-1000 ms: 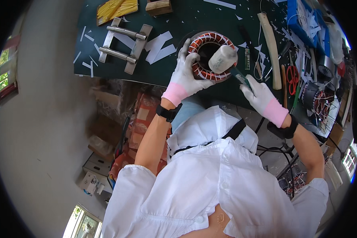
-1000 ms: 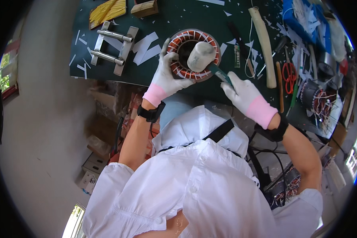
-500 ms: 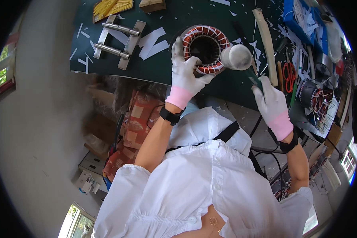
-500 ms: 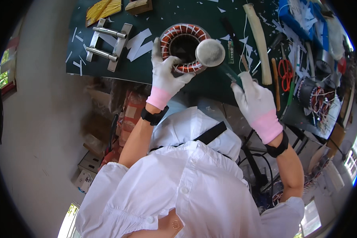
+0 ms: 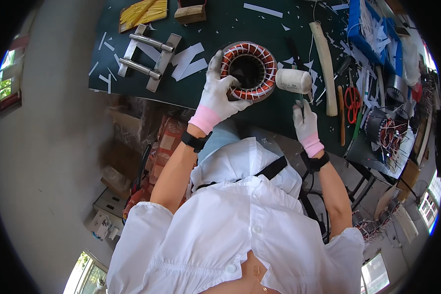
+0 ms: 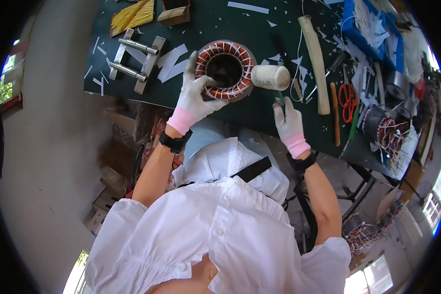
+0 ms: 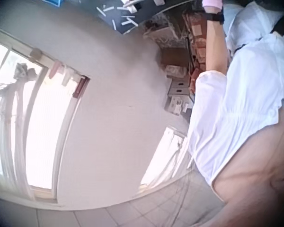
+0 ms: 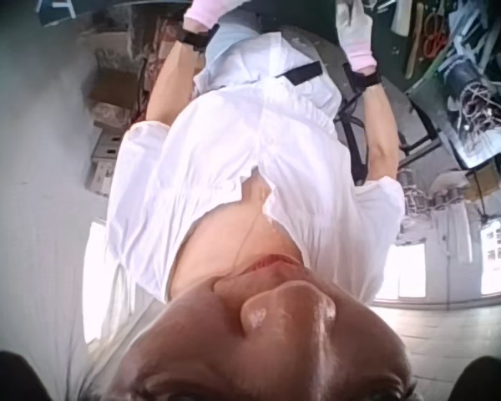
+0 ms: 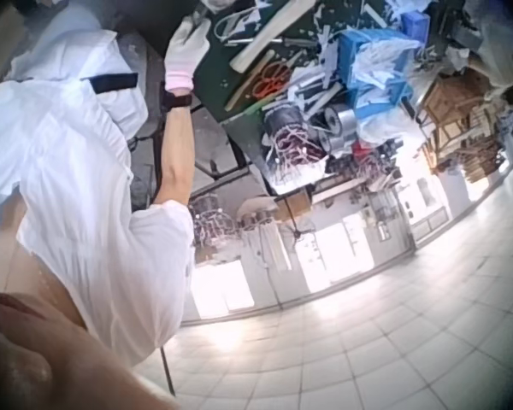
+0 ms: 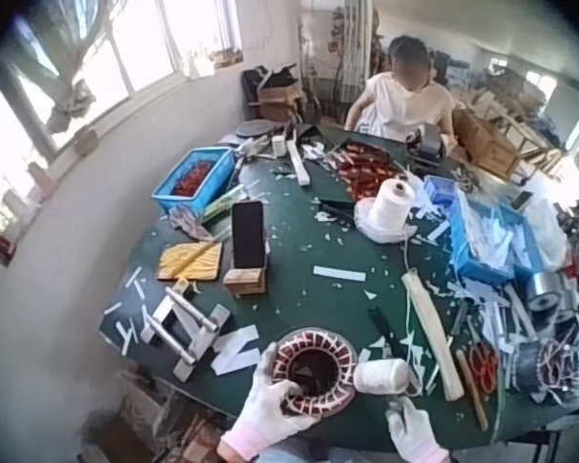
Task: Assembling an electrical motor stator by inserting insulation and copper coils, and using a mallet to secure components.
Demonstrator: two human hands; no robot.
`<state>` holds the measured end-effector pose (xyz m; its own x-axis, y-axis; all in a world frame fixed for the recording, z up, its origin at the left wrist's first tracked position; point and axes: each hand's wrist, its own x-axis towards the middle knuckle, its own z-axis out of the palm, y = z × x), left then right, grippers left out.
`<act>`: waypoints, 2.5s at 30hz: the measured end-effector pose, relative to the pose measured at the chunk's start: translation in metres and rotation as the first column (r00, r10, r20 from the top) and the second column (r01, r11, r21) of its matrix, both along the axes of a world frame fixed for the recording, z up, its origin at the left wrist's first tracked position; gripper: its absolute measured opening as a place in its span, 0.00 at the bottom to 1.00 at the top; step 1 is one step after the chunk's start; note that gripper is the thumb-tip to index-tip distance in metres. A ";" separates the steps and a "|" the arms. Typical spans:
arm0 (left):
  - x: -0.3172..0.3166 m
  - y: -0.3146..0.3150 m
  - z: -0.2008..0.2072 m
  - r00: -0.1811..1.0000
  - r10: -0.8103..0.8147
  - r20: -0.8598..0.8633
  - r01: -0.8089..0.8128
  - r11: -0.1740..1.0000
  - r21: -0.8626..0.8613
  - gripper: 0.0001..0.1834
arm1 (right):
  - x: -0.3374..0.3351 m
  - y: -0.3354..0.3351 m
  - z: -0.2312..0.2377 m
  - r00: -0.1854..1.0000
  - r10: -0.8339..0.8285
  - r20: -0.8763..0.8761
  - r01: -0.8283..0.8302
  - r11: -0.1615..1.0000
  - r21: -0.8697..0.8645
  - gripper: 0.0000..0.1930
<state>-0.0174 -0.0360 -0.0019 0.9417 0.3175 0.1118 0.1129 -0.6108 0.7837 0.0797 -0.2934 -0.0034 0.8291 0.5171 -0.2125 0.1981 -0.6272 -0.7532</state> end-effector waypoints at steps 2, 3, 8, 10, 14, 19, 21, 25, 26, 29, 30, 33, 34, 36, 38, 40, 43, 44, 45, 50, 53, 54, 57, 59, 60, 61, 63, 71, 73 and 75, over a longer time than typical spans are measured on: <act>-0.002 0.006 0.001 1.000 -0.025 0.001 0.025 1.000 0.005 0.21 | 0.004 -0.011 0.008 0.997 -0.019 -0.079 0.029 0.991 0.130 0.16; -0.003 0.009 0.000 0.999 -0.054 0.001 0.054 0.999 0.003 0.21 | 0.004 -0.011 0.009 0.985 -0.050 -0.168 0.090 0.967 0.240 0.17; 0.018 0.032 0.032 0.926 -0.234 -0.296 0.297 0.936 0.189 0.24 | 0.015 -0.004 -0.010 0.979 -0.069 -0.192 0.092 0.989 0.112 0.19; 0.016 0.009 0.045 0.916 -0.264 -0.300 0.374 0.831 0.411 0.24 | 0.031 0.001 0.022 0.996 0.021 0.090 -0.022 1.000 0.007 0.16; 0.010 -0.044 0.017 0.969 -0.044 -0.244 0.187 0.777 0.601 0.24 | 0.028 0.035 0.120 0.994 0.010 0.113 -0.015 0.999 0.043 0.09; 0.017 -0.043 0.014 0.977 -0.141 -0.161 0.208 0.797 0.567 0.23 | 0.022 -0.002 0.039 0.958 0.200 0.204 -0.178 0.976 -0.122 0.07; 0.014 -0.037 0.004 0.986 -0.156 -0.058 0.161 0.801 0.576 0.23 | 0.030 -0.008 0.039 0.957 0.178 0.229 -0.158 0.982 -0.102 0.07; 0.015 -0.027 0.014 0.967 -0.255 -0.008 0.227 0.846 0.482 0.22 | -0.008 -0.013 -0.009 0.963 -0.054 -0.263 0.127 0.954 0.272 0.18; 0.011 -0.020 0.011 0.961 -0.273 -0.028 0.254 0.847 0.468 0.21 | -0.007 0.007 0.002 0.825 -0.172 -0.538 0.294 0.944 0.149 0.23; 0.006 -0.002 0.010 0.921 -0.388 0.021 0.336 0.823 0.457 0.20 | 0.015 0.010 0.007 0.855 -0.134 -0.501 0.268 0.941 0.205 0.22; 0.009 0.009 0.010 0.909 -0.416 0.014 0.360 0.803 0.474 0.19 | 0.018 0.011 0.004 0.872 -0.118 -0.475 0.269 0.926 0.265 0.22; -0.005 0.030 0.013 0.974 -0.211 -0.077 0.220 0.825 0.520 0.26 | 0.031 0.009 -0.004 0.920 -0.139 -0.367 0.260 0.916 0.306 0.22; -0.013 0.032 0.010 0.992 -0.105 -0.062 0.122 0.814 0.567 0.31 | 0.044 -0.001 -0.017 0.973 -0.132 -0.188 0.175 0.957 0.232 0.23; -0.032 0.033 0.009 0.995 0.092 -0.047 -0.053 0.844 0.533 0.38 | 0.065 -0.012 -0.027 0.963 -0.203 -0.176 0.226 0.967 0.119 0.22; -0.052 0.033 0.009 0.967 0.253 -0.021 -0.219 0.871 0.439 0.47 | 0.086 -0.029 -0.039 0.961 -0.255 -0.111 0.259 0.966 0.025 0.21; -0.070 0.026 0.011 0.939 0.345 -0.002 -0.312 0.852 0.421 0.52 | 0.111 -0.047 -0.057 0.951 -0.294 -0.094 0.294 0.956 -0.013 0.19; -0.079 0.017 0.004 0.939 0.344 0.012 -0.318 0.855 0.410 0.55 | 0.140 -0.051 -0.052 0.927 -0.310 -0.210 0.315 0.949 -0.012 0.18; -0.077 0.011 0.002 0.939 0.343 0.021 -0.328 0.879 0.347 0.55 | 0.141 -0.043 -0.045 0.932 -0.318 -0.176 0.321 0.947 -0.009 0.18; -0.074 0.005 0.000 0.940 0.340 0.031 -0.335 0.900 0.280 0.55 | 0.138 -0.038 -0.037 0.931 -0.318 -0.178 0.321 0.947 -0.010 0.18; -0.036 -0.009 -0.007 0.988 0.152 -0.016 -0.147 0.974 0.172 0.57 | 0.080 0.013 0.053 0.946 -0.016 -0.323 0.039 0.997 0.064 0.16; -0.012 -0.024 -0.017 0.984 0.176 -0.003 -0.176 0.984 0.010 0.51 | 0.086 0.033 0.062 0.947 0.322 0.009 -0.322 0.943 0.090 0.16; -0.008 -0.026 -0.020 0.985 0.172 0.009 -0.172 0.985 0.009 0.53 | 0.096 0.040 0.062 0.792 0.496 0.356 -0.535 0.845 0.013 0.16; -0.015 -0.024 -0.024 0.981 0.196 0.005 -0.196 0.981 0.008 0.59 | 0.124 0.081 0.110 0.968 0.153 -0.197 -0.144 0.988 0.060 0.17; -0.013 -0.024 -0.026 0.979 0.204 0.011 -0.204 0.979 -0.003 0.63 | 0.098 0.085 0.107 0.971 0.051 -0.234 -0.039 0.998 0.056 0.16; -0.016 -0.023 -0.027 0.978 0.206 -0.031 -0.205 0.978 0.040 0.66 | 0.078 0.083 0.097 0.960 -0.034 -0.277 0.053 0.997 0.060 0.16; -0.012 -0.025 -0.028 0.978 0.200 -0.061 -0.195 0.978 0.069 0.70 | 0.053 0.061 0.066 0.918 0.386 0.087 -0.377 0.921 -0.101 0.15; -0.021 -0.025 -0.025 0.975 0.213 -0.066 -0.214 0.977 -0.007 0.68 | 0.025 0.052 0.061 0.886 0.360 -0.292 -0.378 0.926 -0.005 0.15; 0.010 -0.030 0.021 0.979 -0.188 -0.082 0.203 0.822 0.533 0.23 | 0.093 -0.008 -0.003 0.886 -0.298 -0.355 0.317 0.948 -0.004 0.17; 0.021 -0.028 0.012 0.953 -0.259 -0.158 0.302 0.759 0.577 0.19 | 0.106 -0.017 -0.017 0.946 -0.280 -0.165 0.273 0.960 -0.064 0.15; 0.029 -0.021 0.010 0.951 -0.307 -0.028 0.259 0.745 0.615 0.19 | 0.112 -0.017 -0.025 0.970 -0.241 0.031 0.242 0.961 -0.131 0.13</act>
<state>0.0115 -0.0575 0.0082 0.9590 -0.1192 0.2572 -0.1825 -0.9538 0.2385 0.1919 -0.3102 -0.0282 0.9294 0.2692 -0.2527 0.0387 -0.7517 -0.6584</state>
